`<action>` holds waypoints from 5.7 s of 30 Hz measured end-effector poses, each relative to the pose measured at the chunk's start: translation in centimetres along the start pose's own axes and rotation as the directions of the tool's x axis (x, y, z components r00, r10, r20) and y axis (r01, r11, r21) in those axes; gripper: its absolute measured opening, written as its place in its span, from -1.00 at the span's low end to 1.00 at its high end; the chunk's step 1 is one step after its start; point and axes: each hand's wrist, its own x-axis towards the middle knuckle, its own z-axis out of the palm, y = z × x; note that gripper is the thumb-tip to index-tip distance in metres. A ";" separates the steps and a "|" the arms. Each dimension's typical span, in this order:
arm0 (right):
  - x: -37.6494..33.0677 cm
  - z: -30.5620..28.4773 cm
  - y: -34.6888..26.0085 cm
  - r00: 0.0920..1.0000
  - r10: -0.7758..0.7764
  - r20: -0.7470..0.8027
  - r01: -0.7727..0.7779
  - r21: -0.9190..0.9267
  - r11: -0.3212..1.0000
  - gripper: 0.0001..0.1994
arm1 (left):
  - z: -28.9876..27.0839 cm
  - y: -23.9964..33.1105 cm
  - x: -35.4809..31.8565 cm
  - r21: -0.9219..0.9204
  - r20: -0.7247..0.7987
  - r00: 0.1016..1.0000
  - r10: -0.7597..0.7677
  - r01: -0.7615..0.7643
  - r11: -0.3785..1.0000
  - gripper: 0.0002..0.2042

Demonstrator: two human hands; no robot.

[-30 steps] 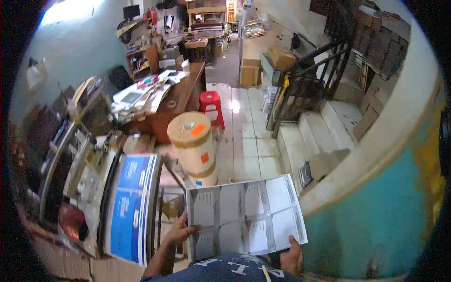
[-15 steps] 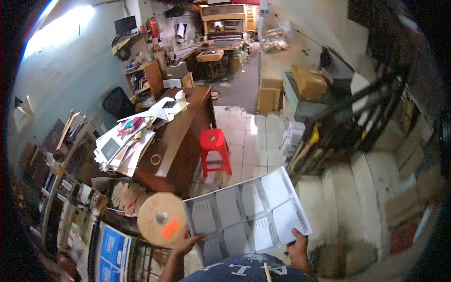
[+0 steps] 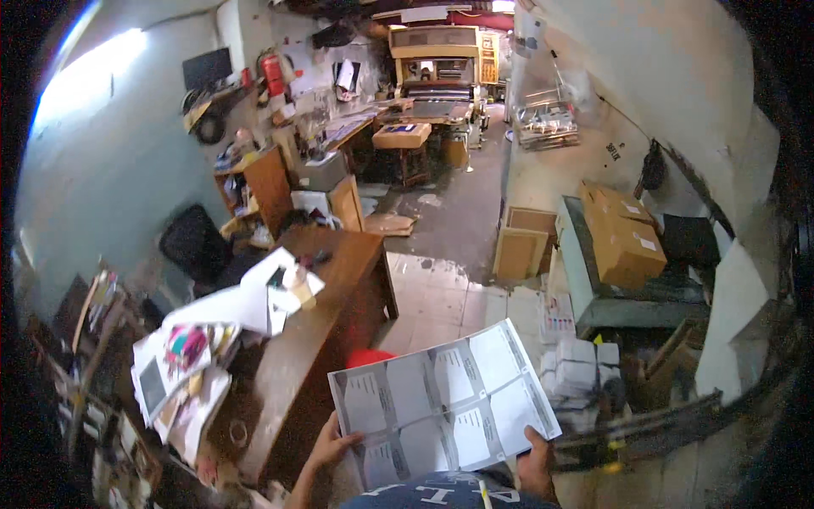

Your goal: The person aligns and stacks large sheets of printed paper by hand before placing them under an industrial paper cutter, then carries a stack of the sheets through a workspace to another machine.

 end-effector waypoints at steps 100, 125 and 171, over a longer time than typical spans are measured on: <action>273.4 -10.8 -108.4 0.131 -0.423 -0.897 0.733 -0.199 0.651 -0.55 | 193.8 50.4 280.3 0.299 0.931 0.222 -0.291 -0.007 0.954 -0.39; 285.9 -75.2 -170.5 0.019 -0.325 -0.945 0.723 -0.212 0.658 -0.47 | 289.0 35.0 268.5 0.381 0.924 0.082 -0.374 -0.115 0.917 -0.46; 287.3 -159.6 -251.7 -0.267 -0.180 -0.947 0.759 -0.322 0.566 -0.41 | 409.1 7.3 242.0 0.587 0.780 -0.130 -0.612 -0.184 0.788 -0.34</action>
